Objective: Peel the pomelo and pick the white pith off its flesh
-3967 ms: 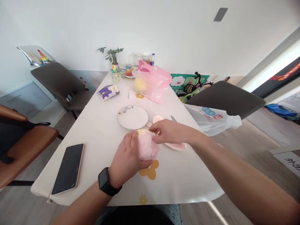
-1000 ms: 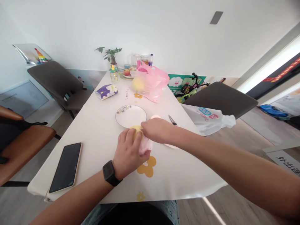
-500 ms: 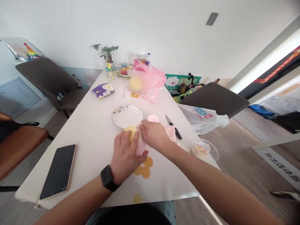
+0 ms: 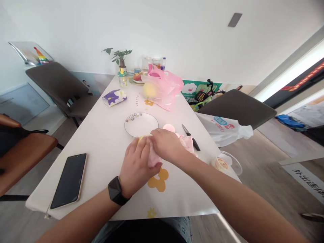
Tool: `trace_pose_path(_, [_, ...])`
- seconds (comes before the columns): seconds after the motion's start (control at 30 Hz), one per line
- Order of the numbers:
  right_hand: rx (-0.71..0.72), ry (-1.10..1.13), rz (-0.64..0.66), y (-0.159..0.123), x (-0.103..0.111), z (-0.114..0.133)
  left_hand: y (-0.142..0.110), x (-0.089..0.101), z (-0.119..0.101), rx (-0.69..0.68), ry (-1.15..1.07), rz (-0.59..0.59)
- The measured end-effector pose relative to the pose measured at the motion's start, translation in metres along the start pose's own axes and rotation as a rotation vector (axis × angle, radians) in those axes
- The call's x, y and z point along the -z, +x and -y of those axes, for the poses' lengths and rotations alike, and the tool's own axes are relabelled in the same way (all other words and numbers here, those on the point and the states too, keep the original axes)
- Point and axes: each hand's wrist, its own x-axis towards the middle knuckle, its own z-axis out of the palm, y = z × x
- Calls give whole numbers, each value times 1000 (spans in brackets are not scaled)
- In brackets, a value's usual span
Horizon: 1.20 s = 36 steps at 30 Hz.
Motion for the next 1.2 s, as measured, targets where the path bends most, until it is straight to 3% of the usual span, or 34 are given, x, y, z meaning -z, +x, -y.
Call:
trace_pose_path(0.13, [-93,94,-83,9,-5,1,-3,-1,3,49,-19,-18])
trace_pose_path(0.33, [-304,506,-144,11,-14,-4,-6,0,6,74,-46,-81])
trace_pose_path(0.47, [-269,701,-128,8,-13,3,-8,5,13,85,-73,-110])
trace_pose_path(0.6, [-96,508,-55,15,-5,10,-11,8,14,64,-77,-116])
trace_pose_path(0.7, [-73,374,-76,25,-6,14,-12,8,13,77,-76,-104])
trace_pose_path(0.83, [-254,515,-217,28,-19,20,-11,9,14,111,-117,-118])
trace_pose_path(1.0, [-545,1015,-451,20,-46,17,-10,9,16,131,-140,-115])
trace_pose_path(1.1, [-610,1298,-615,21,-57,-5,-12,9,18,156,-135,-110])
trace_pose_path(1.2, [-612,1290,-643,20,-57,-43,-15,9,22,201,-127,-106])
